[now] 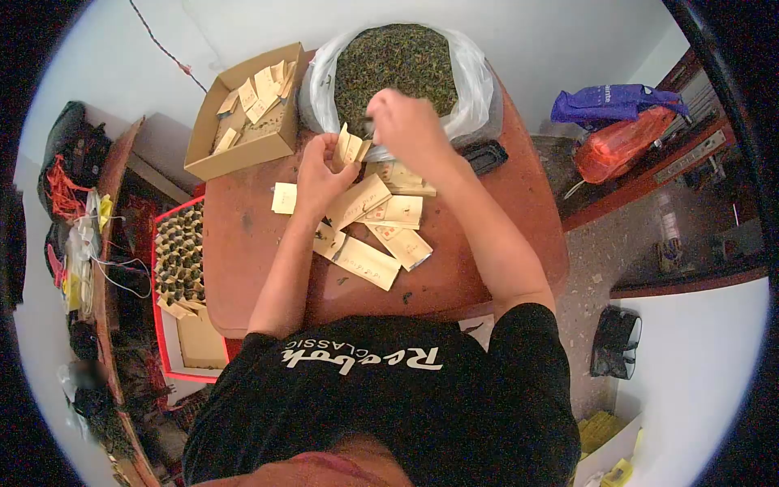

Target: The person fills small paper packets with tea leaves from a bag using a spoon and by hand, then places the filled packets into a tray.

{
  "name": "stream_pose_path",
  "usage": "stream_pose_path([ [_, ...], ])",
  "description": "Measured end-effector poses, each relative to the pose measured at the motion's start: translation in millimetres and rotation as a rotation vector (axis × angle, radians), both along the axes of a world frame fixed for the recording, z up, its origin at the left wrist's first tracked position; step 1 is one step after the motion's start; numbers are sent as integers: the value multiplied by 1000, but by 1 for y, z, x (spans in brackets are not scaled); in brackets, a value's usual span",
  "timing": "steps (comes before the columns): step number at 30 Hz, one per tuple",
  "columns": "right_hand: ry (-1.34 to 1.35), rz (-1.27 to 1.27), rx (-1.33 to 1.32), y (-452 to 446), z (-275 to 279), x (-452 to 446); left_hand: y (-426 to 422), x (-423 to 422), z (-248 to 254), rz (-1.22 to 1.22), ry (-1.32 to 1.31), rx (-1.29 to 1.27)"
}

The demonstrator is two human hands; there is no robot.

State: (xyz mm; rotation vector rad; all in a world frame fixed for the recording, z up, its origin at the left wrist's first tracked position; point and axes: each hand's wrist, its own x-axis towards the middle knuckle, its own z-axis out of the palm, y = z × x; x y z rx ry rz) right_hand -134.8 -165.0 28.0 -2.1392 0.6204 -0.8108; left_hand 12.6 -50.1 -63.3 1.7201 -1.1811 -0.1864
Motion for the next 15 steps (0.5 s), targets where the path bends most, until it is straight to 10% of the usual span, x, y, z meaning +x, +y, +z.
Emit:
stream_pose_path([
  [3, 88, 50, -580, 13, -13, 3, 1, -1, 2, 8, -13, 1],
  [15, -79, -145, -361, 2, 13, -16, 5, 2, -3, -17, 97, -65],
])
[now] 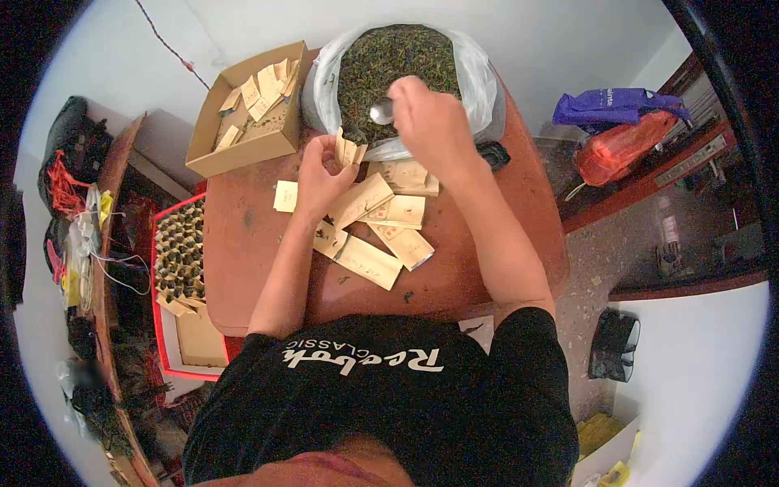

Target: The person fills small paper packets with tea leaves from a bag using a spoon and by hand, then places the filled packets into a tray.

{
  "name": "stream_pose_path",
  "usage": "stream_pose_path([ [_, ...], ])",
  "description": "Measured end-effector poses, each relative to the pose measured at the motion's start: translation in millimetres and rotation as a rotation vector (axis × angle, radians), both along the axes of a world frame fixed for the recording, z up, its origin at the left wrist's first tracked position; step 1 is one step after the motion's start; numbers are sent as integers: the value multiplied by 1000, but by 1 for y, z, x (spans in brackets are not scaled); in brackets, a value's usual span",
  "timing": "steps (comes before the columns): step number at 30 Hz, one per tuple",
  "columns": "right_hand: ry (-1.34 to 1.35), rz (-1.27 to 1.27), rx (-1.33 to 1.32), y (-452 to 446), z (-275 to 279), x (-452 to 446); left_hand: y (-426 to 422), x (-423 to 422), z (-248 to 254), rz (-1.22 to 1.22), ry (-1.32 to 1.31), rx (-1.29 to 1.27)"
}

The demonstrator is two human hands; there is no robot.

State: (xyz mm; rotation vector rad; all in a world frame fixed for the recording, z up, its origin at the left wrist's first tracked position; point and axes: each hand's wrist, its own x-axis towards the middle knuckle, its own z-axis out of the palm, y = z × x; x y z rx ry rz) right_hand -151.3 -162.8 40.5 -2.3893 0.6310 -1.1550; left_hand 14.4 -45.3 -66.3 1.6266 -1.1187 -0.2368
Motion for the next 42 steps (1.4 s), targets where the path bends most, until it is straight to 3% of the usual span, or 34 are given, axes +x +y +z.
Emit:
stream_pose_path([
  [6, 159, -76, 187, -23, -9, -3, 0, 2, -4, -11, 25, -30],
  [13, -8, -63, 353, -24, -60, 29, 2, 2, -1, -13, 12, -17],
  [19, -78, -56, 355, -27, -53, 20, 4, 7, -7, -23, 37, -51],
  [29, -229, 61, 596, -10, -20, -1, 1, 4, -7, -30, 12, -39],
  [35, -74, 127, 314, 12, -18, 6, 2, 1, -1, -23, -2, -12],
  [38, 87, 141, -125, 25, -20, 10, 2, 0, -4, -25, 6, -10],
  [42, 106, 116, -155, 30, -17, 11, 4, -2, -1, -19, 33, -12],
])
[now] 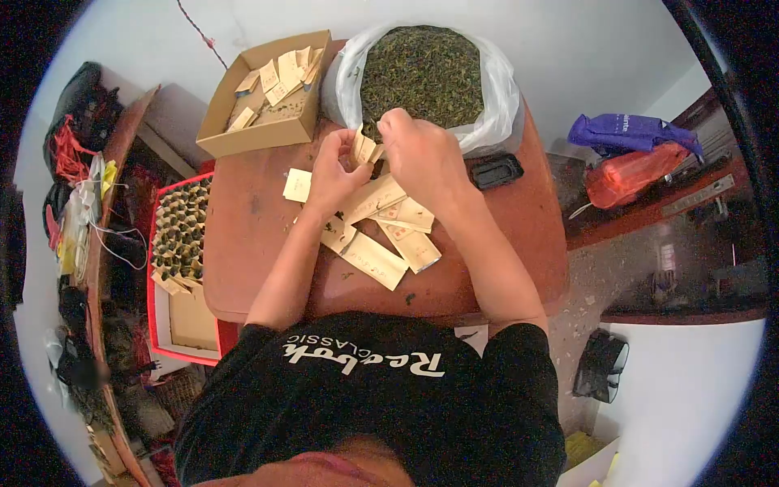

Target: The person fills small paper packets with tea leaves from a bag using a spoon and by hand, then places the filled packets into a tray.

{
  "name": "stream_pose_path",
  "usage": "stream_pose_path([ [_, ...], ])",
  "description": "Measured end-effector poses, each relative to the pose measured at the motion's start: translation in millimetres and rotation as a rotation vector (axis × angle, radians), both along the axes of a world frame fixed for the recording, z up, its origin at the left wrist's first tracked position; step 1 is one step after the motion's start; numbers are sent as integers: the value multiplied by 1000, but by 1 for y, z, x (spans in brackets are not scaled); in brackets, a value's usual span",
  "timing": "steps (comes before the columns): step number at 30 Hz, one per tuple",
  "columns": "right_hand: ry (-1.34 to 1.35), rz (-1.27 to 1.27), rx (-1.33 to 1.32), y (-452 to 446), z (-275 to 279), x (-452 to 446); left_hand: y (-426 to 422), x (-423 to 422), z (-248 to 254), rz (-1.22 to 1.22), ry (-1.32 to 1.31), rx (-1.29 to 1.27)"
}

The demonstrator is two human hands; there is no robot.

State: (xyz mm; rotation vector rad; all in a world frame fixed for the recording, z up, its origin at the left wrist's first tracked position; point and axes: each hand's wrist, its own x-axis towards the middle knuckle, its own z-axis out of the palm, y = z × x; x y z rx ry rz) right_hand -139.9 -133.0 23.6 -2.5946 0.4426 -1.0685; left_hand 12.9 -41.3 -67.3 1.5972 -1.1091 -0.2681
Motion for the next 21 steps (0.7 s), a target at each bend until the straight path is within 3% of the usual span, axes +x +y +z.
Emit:
stream_pose_path([
  [15, -91, 13, -264, 5, -3, -3, -4, 4, -7, -3, 86, -62],
  [18, -133, -79, 52, 6, 8, -12, 2, 5, 3, 7, 57, -7],
  [21, -245, -172, 178, -2, 8, -25, 3, 8, 2, 17, 64, -68],
])
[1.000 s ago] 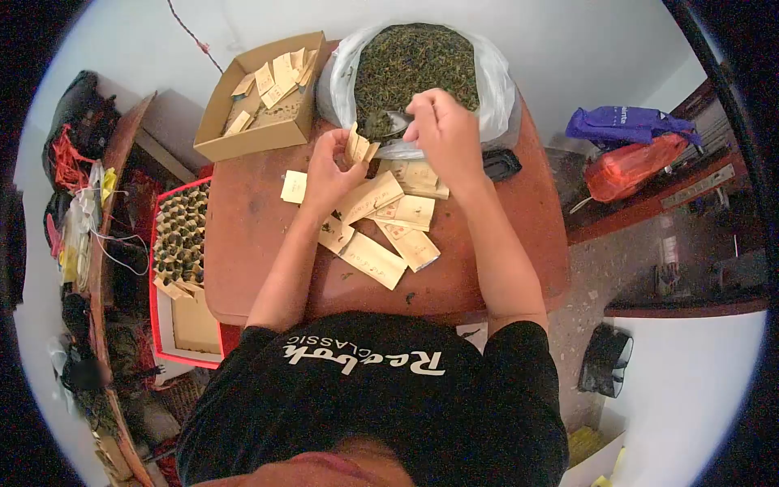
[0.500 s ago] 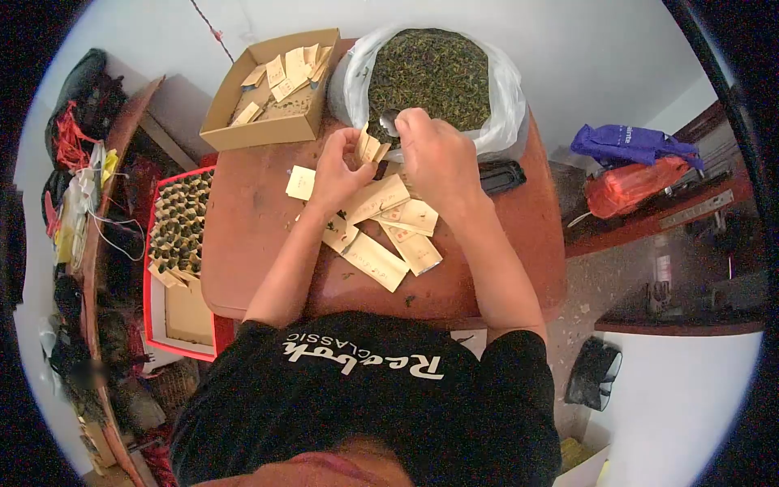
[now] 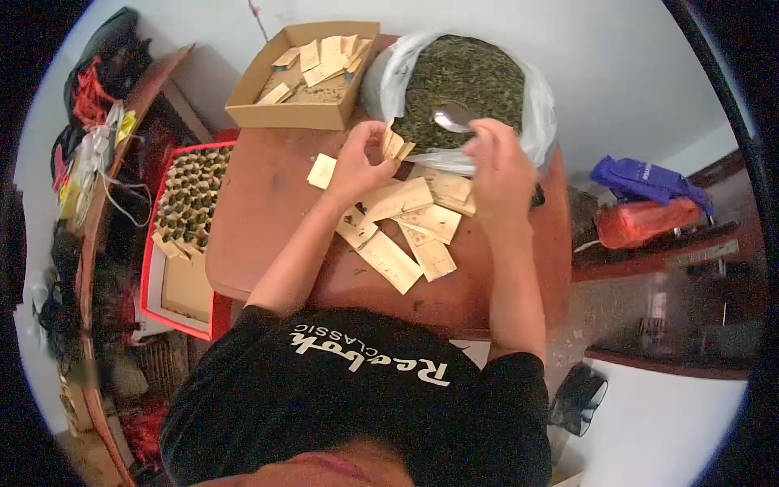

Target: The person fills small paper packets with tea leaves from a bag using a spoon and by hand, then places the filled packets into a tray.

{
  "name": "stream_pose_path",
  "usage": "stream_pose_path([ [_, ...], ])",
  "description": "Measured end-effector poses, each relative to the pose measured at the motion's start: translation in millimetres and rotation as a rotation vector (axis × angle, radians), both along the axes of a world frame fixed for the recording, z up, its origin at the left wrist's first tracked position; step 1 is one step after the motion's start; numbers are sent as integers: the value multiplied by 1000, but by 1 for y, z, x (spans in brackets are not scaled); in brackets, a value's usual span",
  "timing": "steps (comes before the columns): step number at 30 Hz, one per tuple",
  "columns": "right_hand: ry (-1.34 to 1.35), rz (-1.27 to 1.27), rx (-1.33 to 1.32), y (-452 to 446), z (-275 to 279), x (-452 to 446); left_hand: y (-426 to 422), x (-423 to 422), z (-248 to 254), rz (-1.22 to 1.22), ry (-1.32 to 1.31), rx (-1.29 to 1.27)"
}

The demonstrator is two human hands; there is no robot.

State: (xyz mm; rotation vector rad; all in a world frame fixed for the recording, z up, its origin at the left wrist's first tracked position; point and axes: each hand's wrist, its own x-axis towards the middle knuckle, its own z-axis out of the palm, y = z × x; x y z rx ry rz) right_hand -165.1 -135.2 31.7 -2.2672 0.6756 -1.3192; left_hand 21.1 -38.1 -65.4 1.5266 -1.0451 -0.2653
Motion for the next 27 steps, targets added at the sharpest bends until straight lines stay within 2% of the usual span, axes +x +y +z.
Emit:
stream_pose_path([
  [3, -15, -111, 109, -3, -2, -19, 9, 9, 2, 7, -47, -36],
  [5, -132, -70, 175, -19, -20, -34, 20, 16, -1, 13, -43, -94],
  [8, -153, -120, 346, -34, -33, -59, 64, 20, 22, -33, 202, -83],
  [11, -233, -198, 457, -33, -40, -74, 112, 31, 24, 63, 262, -160],
  [13, -272, -236, 482, -37, -50, -85, 155, 35, 35, 195, 259, -75],
  [14, -291, -262, 493, -40, -55, -90, 173, 42, 26, 254, 267, -77],
  [15, -306, -258, 492, -44, -60, -95, 195, 58, 5, 313, 148, -96],
  [16, -321, -256, 491, -47, -65, -99, 219, 53, 17, 356, 234, -62],
  [17, -337, -254, 489, -50, -68, -101, 242, 60, 9, 516, 138, 48],
  [19, -375, -240, 533, -53, -73, -101, 284, 75, -17, 616, 218, -84],
  [21, -383, -230, 548, -53, -74, -99, 322, 90, -40, 798, 132, -71],
  [23, -376, -201, 552, -53, -78, -98, 355, 100, -66, 971, 156, -37],
  [27, -386, -196, 586, -46, -76, -93, 383, 115, -117, 1038, 186, 52],
])
